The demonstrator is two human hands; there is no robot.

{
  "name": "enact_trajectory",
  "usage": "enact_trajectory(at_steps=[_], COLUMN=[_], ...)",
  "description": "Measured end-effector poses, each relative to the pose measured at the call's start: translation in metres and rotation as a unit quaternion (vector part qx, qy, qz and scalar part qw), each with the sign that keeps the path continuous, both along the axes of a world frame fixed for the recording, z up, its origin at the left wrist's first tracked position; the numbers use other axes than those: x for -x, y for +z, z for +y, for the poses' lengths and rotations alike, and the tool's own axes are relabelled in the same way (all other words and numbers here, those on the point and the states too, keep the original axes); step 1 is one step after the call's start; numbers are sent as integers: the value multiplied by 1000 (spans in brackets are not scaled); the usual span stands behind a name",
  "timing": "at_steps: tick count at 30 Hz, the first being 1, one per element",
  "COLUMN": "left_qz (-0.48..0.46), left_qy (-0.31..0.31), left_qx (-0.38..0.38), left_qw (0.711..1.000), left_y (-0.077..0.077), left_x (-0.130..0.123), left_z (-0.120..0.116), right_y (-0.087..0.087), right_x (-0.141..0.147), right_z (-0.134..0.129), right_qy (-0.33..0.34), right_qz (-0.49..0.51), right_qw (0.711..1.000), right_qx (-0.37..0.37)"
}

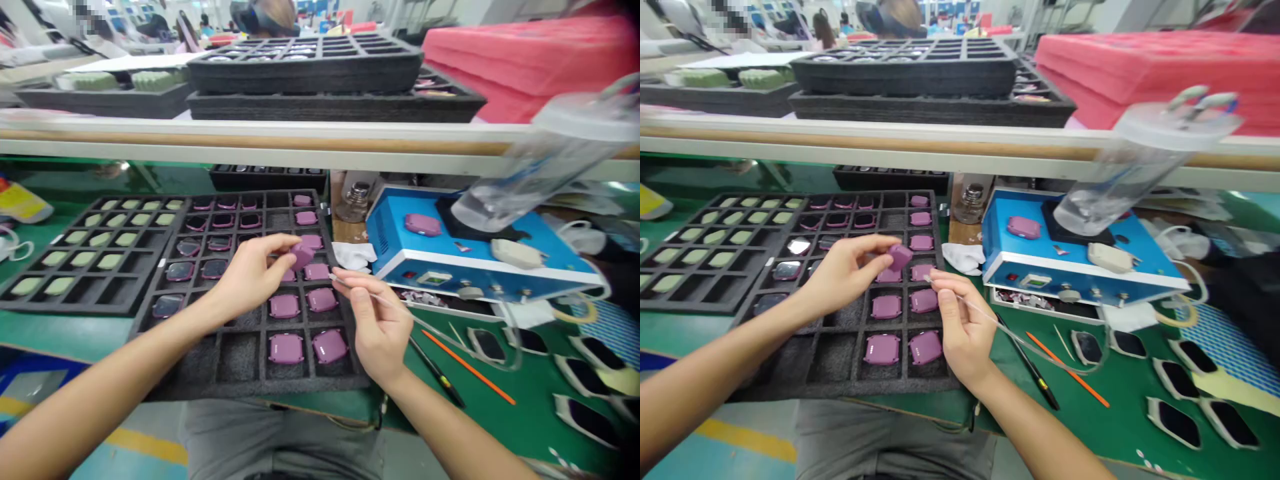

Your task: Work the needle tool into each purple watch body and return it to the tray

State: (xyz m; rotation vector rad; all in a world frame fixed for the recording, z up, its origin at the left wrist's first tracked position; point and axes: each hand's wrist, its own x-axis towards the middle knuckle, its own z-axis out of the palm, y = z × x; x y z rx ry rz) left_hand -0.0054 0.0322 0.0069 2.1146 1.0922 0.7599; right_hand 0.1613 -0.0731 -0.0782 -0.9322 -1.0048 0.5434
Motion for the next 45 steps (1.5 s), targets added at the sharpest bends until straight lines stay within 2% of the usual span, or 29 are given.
enact_trajectory(at_steps=[2, 5, 7, 11, 15, 18, 22, 25, 27, 29, 31, 32, 34, 37, 40, 45], left_qz=[126, 243, 258, 243, 227, 238, 348, 391, 361, 264, 103, 16, -122, -216, -249, -263], left_qy=[8, -26, -35, -2, 20, 27, -34, -62, -50, -21, -9, -13, -26, -23, -7, 0], left_qx=[-84, -68, -53, -77, -113, -158, -159, -147, -151, -140, -63, 2, 137, 253, 288, 295], left_qw=[988, 967, 964, 967, 967, 958, 923, 906, 919, 954, 993, 1000, 983, 943, 924, 919], left_y=[4, -2, -10, -23, -24, -16, -7, -2, 3, 5, 2, -2, -15, -33, -40, -39], left_x=[2, 1, 0, -1, 8, 30, 63, 72, 66, 52, 33, 22, 2, -15, -17, -14], left_z=[23, 53, 66, 76, 70, 52, 25, 16, 13, 9, 0, -5, -16, -28, -32, -31], right_y=[-1, -2, -2, -2, -1, 0, 0, 1, 3, 4, 4, 4, 3, 0, -2, -2], right_x=[1, 2, 2, 1, 1, 1, 2, 2, 3, 3, 3, 3, 3, 2, 1, 0], right_z=[-1, -1, 0, 0, -1, -1, -1, -1, -1, -2, -2, -1, 0, 2, 3, 3], right_qy=[3, 2, 2, 7, 2, -8, 4, -4, -13, -15, -17, -20, -26, -17, -10, -16], right_qz=[1, 4, 6, 2, 2, 6, 4, 13, 16, 12, 9, 10, 11, 6, -5, -16], right_qw=[1000, 1000, 1000, 1000, 1000, 1000, 1000, 1000, 1000, 1000, 1000, 1000, 999, 1000, 1000, 1000], right_qx=[9, 11, 10, 7, 8, 4, 7, 9, 9, 5, -5, -10, -16, -17, -15, -2])
